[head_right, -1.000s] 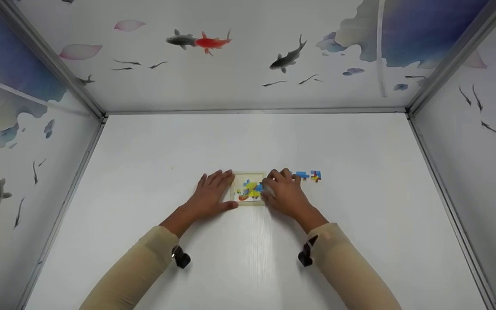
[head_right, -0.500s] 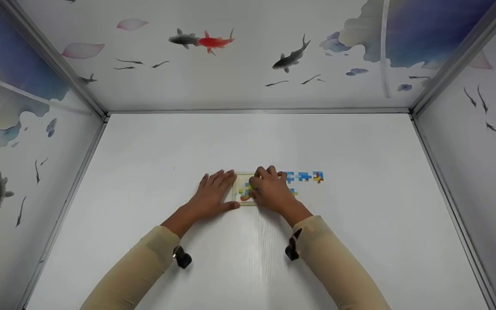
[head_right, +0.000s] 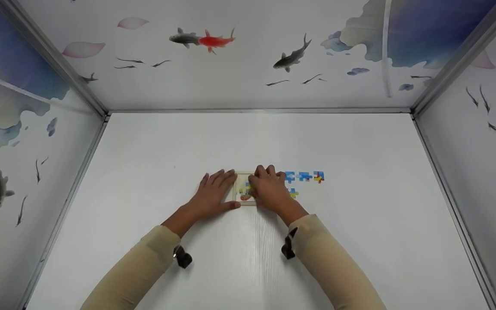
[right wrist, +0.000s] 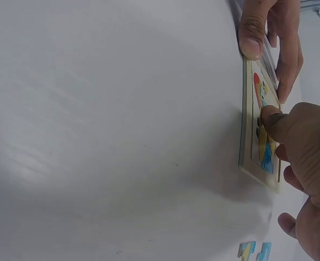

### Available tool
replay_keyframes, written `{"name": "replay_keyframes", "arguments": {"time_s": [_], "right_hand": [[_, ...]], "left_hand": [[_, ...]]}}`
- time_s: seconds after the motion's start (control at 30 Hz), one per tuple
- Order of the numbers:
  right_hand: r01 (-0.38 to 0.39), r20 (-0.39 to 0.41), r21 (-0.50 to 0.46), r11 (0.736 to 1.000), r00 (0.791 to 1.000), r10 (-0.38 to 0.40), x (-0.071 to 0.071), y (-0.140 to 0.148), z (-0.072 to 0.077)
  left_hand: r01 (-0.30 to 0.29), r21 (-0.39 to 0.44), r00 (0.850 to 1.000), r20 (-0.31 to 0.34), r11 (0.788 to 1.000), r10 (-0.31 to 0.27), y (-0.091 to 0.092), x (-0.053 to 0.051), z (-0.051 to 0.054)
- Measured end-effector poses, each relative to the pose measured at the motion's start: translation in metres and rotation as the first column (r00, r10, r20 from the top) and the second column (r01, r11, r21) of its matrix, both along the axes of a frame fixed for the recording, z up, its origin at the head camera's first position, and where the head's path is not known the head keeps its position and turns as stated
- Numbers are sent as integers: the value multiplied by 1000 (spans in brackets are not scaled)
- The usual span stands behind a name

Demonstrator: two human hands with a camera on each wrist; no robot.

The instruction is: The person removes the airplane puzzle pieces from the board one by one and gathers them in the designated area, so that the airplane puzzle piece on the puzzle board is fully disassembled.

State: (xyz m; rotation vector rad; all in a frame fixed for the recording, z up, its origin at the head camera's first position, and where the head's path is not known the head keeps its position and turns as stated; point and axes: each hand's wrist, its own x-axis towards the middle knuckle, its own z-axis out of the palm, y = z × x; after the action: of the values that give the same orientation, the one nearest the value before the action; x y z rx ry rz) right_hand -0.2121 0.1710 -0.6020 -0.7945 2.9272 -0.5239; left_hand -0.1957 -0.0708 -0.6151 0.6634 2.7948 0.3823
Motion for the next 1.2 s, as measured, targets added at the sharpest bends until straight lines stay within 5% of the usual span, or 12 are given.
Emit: {"name": "replay_keyframes", "arguments": {"time_s": [1.2], "right_hand": [[32, 24, 0, 999, 999, -32, 2, -4, -2]], "left_hand": [[8, -26, 1000, 8, 1000, -7, 1, -2, -1]]}}
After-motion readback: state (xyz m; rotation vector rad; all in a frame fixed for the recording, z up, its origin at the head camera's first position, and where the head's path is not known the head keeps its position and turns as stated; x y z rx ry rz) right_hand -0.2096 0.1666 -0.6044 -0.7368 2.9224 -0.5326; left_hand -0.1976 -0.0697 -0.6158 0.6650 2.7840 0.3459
